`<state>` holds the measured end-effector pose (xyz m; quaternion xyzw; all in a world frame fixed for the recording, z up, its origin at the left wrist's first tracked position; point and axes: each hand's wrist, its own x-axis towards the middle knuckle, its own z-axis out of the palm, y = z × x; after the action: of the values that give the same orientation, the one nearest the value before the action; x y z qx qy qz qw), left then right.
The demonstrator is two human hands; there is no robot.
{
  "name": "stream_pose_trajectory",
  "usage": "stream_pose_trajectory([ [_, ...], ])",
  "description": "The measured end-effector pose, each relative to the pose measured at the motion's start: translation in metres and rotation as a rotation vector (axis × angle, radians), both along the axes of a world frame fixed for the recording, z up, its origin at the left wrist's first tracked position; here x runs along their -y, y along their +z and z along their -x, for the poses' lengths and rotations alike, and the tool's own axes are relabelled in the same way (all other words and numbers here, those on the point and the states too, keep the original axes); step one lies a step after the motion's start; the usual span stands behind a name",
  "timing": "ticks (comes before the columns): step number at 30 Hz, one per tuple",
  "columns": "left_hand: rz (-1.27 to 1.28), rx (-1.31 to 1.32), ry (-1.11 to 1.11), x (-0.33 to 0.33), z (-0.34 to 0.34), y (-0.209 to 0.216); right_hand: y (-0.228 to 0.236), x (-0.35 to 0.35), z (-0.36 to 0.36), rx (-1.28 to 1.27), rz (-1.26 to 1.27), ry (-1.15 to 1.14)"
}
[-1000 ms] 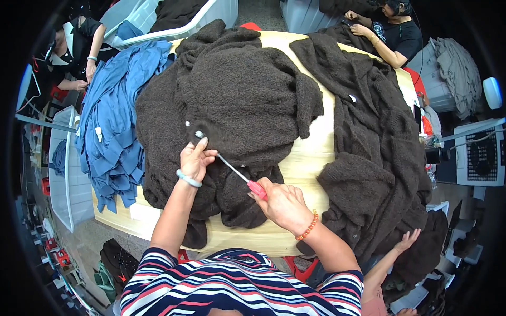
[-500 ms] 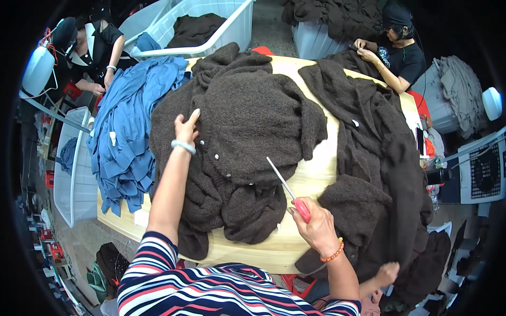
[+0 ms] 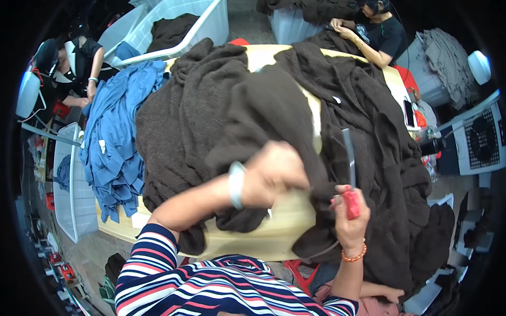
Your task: Trimming loose threads from brown fleece garments using scissors.
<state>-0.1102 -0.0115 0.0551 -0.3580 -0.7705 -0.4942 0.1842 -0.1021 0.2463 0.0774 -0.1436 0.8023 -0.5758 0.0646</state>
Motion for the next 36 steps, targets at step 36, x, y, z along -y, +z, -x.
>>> stream_pose_trajectory([
  [36, -1.192, 1.125, 0.581, -0.035, -0.176, -0.232, -0.088, -0.007, -0.106, 0.348, -0.764, 0.657],
])
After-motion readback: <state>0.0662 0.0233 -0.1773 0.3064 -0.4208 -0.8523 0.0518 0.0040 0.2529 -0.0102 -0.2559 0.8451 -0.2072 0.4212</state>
